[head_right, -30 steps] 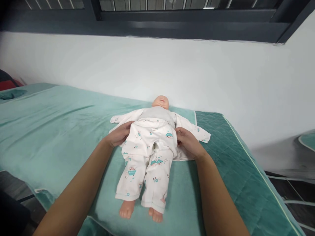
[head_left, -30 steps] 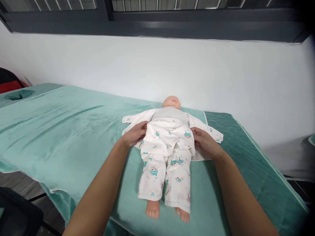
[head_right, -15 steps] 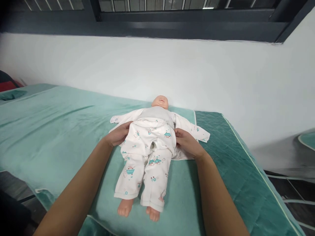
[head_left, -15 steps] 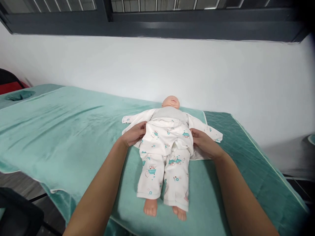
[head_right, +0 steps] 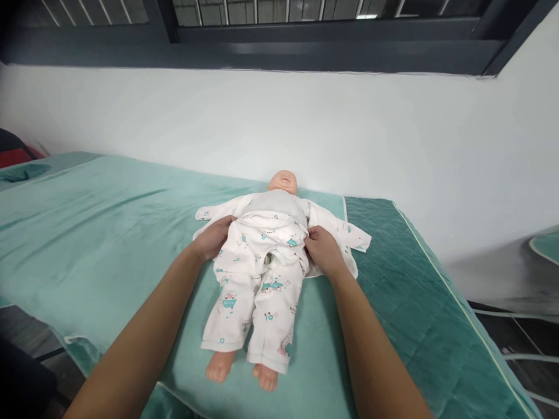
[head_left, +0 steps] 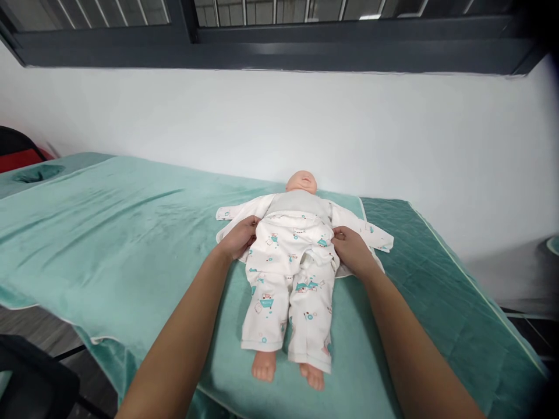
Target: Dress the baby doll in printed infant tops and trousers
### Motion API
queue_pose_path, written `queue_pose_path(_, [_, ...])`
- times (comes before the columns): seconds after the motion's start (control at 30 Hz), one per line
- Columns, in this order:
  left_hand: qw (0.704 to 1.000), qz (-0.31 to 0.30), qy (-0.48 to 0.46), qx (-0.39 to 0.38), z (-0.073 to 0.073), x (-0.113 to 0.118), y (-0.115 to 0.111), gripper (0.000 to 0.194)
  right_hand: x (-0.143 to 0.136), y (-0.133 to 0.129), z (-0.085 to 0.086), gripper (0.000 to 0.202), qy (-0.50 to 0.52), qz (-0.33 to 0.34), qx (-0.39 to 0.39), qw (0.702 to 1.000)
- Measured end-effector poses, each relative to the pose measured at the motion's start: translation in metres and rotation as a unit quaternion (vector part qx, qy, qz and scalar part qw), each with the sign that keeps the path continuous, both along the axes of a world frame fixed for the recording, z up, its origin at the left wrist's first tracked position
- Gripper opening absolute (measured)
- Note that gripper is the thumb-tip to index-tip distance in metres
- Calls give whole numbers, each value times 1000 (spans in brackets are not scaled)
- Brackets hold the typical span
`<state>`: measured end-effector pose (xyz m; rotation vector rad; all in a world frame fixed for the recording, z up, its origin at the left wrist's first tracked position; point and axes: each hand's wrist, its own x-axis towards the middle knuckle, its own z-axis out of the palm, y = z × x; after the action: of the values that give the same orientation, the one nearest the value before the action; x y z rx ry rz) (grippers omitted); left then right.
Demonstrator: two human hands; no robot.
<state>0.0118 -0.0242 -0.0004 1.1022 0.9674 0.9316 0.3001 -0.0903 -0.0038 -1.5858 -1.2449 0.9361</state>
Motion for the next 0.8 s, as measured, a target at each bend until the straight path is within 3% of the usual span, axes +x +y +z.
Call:
queue_pose_path(0.13, [998, -61, -26, 5, -1, -3, 0, 25, -1, -2, 0, 12, 79, 46, -6, 996])
queue_pose_path(0.53, [996, -83, -16, 14, -2, -2, -2, 39, 3, -5, 0, 25, 158, 103, 2, 982])
queue_pose_path(0.8, [991, -126, 26, 37, 11, 1, -4, 45, 2, -6, 0, 34, 185, 119, -22, 975])
